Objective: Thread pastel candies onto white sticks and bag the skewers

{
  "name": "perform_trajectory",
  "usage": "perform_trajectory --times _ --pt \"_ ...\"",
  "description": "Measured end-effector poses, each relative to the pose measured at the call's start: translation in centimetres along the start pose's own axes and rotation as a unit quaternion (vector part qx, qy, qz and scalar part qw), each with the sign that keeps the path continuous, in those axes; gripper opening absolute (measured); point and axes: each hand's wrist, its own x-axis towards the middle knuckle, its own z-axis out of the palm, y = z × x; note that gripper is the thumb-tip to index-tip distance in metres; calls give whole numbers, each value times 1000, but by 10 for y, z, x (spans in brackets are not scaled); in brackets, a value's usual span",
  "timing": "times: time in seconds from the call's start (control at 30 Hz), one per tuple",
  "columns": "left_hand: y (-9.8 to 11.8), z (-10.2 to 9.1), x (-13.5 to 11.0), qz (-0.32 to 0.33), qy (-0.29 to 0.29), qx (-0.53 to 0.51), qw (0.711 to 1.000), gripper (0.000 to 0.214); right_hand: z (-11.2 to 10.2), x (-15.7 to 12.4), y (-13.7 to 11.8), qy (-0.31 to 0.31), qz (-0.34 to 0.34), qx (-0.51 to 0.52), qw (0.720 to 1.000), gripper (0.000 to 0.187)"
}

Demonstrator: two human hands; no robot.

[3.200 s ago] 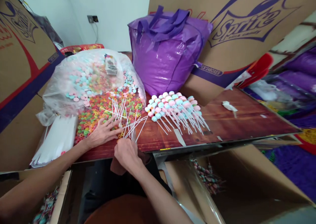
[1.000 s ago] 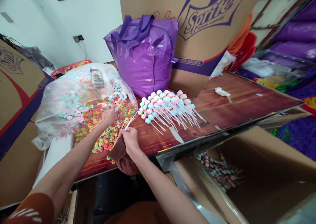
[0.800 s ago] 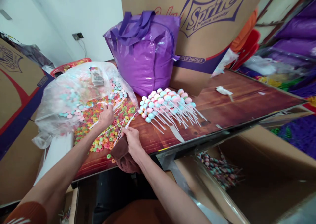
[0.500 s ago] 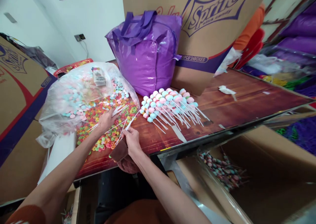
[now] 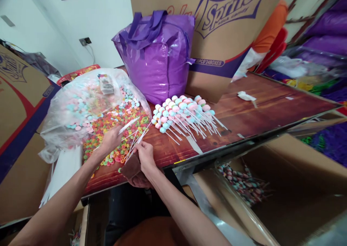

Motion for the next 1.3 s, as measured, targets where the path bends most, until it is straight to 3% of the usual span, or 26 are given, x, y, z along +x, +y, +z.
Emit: perform_trajectory --times 0.17,0.5,0.8,0.93,1.03,1.1,1.3 --pt "13 11 -28 13 -49 11 999 28 -1 2 1 -31 31 19 999 24" --pt "35 19 -26 20 -48 -22 998 31 -4 2 -7 -78 48 38 995 27" --pt "23 22 -20 55 -70 -57 994 30 -6 1 -7 -62 12 -10 998 22" --pt "11 16 -20 121 -102 -141 977 38 -9 8 -7 -63 7 -38 997 26" --pt "8 9 -22 159 -127 -170 964 32 -11 13 -6 -62 6 -71 996 31" --pt "13 6 -23 134 -131 -141 972 27 -10 15 -3 -59 -6 -93 994 34" --pt "47 10 -23 -20 -98 -47 994 25 -7 13 0 -53 -66 -148 985 37"
